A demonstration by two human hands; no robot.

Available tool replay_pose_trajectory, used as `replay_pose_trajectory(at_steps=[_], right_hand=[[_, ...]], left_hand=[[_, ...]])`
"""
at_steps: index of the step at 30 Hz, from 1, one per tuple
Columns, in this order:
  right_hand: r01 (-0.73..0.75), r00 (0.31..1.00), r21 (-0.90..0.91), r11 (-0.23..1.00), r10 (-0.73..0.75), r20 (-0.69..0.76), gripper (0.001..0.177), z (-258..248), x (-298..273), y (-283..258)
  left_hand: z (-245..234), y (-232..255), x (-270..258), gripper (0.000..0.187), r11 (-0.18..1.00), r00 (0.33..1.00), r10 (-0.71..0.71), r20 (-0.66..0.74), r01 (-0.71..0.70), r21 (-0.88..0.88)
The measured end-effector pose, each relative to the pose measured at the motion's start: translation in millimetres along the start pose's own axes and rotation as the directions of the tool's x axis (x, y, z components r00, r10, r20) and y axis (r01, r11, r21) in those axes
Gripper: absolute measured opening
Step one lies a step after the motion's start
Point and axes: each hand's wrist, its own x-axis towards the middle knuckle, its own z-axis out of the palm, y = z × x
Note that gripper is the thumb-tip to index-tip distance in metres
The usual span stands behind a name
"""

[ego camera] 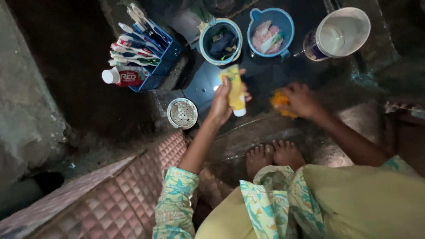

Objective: The person cleans and organizes toiletries including toothpaste tubes, toothbrushes, and cups by hand and with a sponge at a floor-level wash area.

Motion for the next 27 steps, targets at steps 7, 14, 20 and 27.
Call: replay_pose_trajectory(at_steps=[7, 14, 20, 27], right_hand=[[0.044, 0.998, -0.081, 0.996, -0.047, -0.036, 0.056, 83.5, -3.3, 20.5], [-0.185, 0.980, 0.972, 0.142, 0.094, 0.173, 0.042, 23.4, 11.4, 22.7], [0.050, 0.999, 0.999, 0.007, 0.017, -0.050, 0.042, -59.5, -1.3, -36.7], [0.373, 0.870, 0.562, 0.739, -0.067, -0.489, 0.056, -92.3, -1.6, -73.5]], left_hand=[[-33.6, -39.5, 21.3, 0.078, 0.983, 0.976, -0.058, -0.208, 0.019, -0.182], [-68.5, -110.0, 49.0, 0.027, 0.986, 0.938, 0.155, -0.310, -0.127, 0.110], [-37.6, -93.1, 33.3, 0.032, 0.996, 0.949, 0.083, -0.304, -0.086, 0.004], [-20.5, -107.8, 23.3, 0.036, 0.987, 0.972, 0.142, -0.189, -0.124, 0.104]])
